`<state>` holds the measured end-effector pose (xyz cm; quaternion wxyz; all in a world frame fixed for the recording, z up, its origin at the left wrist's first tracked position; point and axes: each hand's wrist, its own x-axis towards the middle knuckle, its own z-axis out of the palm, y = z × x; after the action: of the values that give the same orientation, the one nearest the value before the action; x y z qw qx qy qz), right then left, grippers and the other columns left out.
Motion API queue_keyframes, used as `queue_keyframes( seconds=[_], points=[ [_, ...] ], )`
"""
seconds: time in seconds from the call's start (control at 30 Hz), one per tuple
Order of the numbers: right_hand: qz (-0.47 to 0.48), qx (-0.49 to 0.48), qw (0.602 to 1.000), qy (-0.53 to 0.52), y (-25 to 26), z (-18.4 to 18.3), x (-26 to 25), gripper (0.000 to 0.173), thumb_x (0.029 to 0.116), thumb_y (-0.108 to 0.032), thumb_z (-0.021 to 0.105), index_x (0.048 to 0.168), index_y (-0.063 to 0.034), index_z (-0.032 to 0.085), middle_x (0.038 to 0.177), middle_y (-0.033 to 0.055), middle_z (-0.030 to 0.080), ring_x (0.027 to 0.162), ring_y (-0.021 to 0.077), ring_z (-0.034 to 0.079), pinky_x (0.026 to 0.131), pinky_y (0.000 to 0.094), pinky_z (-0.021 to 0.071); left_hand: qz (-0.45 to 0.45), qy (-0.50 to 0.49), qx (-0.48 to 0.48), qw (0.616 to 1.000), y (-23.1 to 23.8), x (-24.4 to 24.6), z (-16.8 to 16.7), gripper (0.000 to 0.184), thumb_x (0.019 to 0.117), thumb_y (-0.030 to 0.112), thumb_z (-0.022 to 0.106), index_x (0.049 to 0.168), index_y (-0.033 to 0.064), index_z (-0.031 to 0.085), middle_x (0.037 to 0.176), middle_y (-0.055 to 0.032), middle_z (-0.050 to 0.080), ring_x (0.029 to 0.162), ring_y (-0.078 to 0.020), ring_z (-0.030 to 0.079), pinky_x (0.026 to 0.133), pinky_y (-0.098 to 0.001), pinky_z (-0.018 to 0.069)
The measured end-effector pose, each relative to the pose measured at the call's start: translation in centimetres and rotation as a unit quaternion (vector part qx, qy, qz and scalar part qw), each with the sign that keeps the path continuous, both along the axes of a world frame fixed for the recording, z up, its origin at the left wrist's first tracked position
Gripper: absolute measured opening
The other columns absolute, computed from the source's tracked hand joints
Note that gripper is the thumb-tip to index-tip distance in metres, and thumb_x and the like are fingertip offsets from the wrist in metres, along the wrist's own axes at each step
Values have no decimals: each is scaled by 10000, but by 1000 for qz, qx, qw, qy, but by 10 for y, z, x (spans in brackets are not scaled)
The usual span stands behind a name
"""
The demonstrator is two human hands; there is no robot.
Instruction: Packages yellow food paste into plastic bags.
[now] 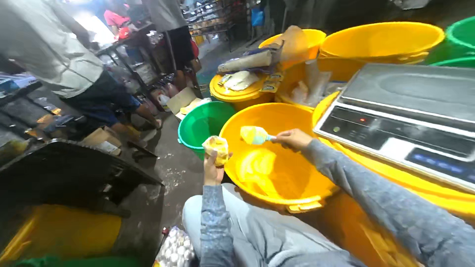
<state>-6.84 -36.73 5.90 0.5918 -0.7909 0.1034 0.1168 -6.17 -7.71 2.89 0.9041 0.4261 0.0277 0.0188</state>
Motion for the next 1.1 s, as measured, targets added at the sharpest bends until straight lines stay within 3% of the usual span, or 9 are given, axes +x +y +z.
queue_keyframes(
  seconds=[0.1, 0.23, 0.33, 0.43, 0.57, 0.7, 0.8, 0.97, 1.1],
  points=[
    [-61, 31, 993, -91, -14, 14, -40, 220, 1021, -223, 635, 1050, -23, 723, 662, -31, 571, 498, 16, 446, 479, 194, 386, -35, -24, 77, 996, -35, 5, -11, 710, 866, 77, 658, 1467, -7, 290, 1150, -132, 624, 957, -199, 682, 839, -411, 608],
    [-90, 0, 980, -178, 4, 4, -69, 203, 972, -225, 682, 1014, -38, 746, 702, -51, 624, 545, -12, 489, 525, 189, 428, -77, -102, 167, 978, -60, 9, -35, 1036, 699, 251, 888, 1525, -14, 321, 1293, -97, 618, 1096, -112, 653, 937, -320, 574],
    [-67, -182, 946, -260, 20, -15, -77, 301, 982, -320, 661, 1063, -54, 777, 866, 75, 748, 725, 128, 677, 705, 356, 571, -63, -119, 222, 966, -57, 6, -39, 989, 682, 219, 884, 1512, 21, 383, 1378, -116, 573, 1173, -120, 612, 977, -307, 543],
    [-46, -319, 881, -346, 38, -28, -83, 313, 1008, -302, 615, 1076, -41, 775, 826, 145, 753, 680, 284, 723, 619, 515, 586, -24, -116, 257, 959, -47, 1, -37, 929, 703, 182, 876, 1497, 12, 424, 1403, -128, 563, 1203, -118, 600, 1006, -290, 526],
    [-44, -393, 829, -395, 63, -40, -90, 277, 994, -263, 598, 1002, -44, 767, 706, 120, 715, 575, 284, 695, 494, 480, 549, 8, -114, 284, 952, -41, -3, -33, 860, 712, 161, 882, 1458, -11, 489, 1357, -124, 617, 1170, -95, 629, 1006, -274, 531],
    [-14, -433, 798, -418, 72, -46, -94, 302, 994, -265, 567, 954, -28, 750, 650, 109, 686, 529, 267, 675, 452, 437, 521, 38, -97, 342, 934, -38, -4, -32, 772, 725, 186, 878, 1410, 18, 564, 1299, -112, 663, 1135, -97, 652, 996, -290, 536],
    [39, -433, 780, -450, 53, -40, -97, 304, 987, -266, 564, 939, -36, 757, 628, 95, 677, 512, 253, 664, 440, 418, 511, 60, -50, 301, 951, -35, -2, -30, 657, 782, 117, 823, 1386, 20, 583, 1256, -128, 676, 1096, -128, 668, 966, -321, 553],
    [83, -305, 841, -438, -11, 16, -80, 270, 968, -258, 647, 1031, -36, 787, 869, 84, 770, 731, 106, 718, 694, 288, 610, -3, 37, 74, 997, -11, 3, -25, 518, 915, 98, 663, 1403, 64, 492, 1048, -61, 686, 869, -131, 684, 788, -336, 601],
    [103, -406, 738, -528, -8, 51, -49, 243, 985, -257, 654, 1083, -87, 798, 756, 151, 718, 625, 277, 679, 578, 424, 543, -81, 26, 86, 993, -13, -7, -22, 638, 822, 123, 700, 1417, 62, 479, 1006, -42, 697, 836, -100, 689, 769, -296, 601]
  ],
)
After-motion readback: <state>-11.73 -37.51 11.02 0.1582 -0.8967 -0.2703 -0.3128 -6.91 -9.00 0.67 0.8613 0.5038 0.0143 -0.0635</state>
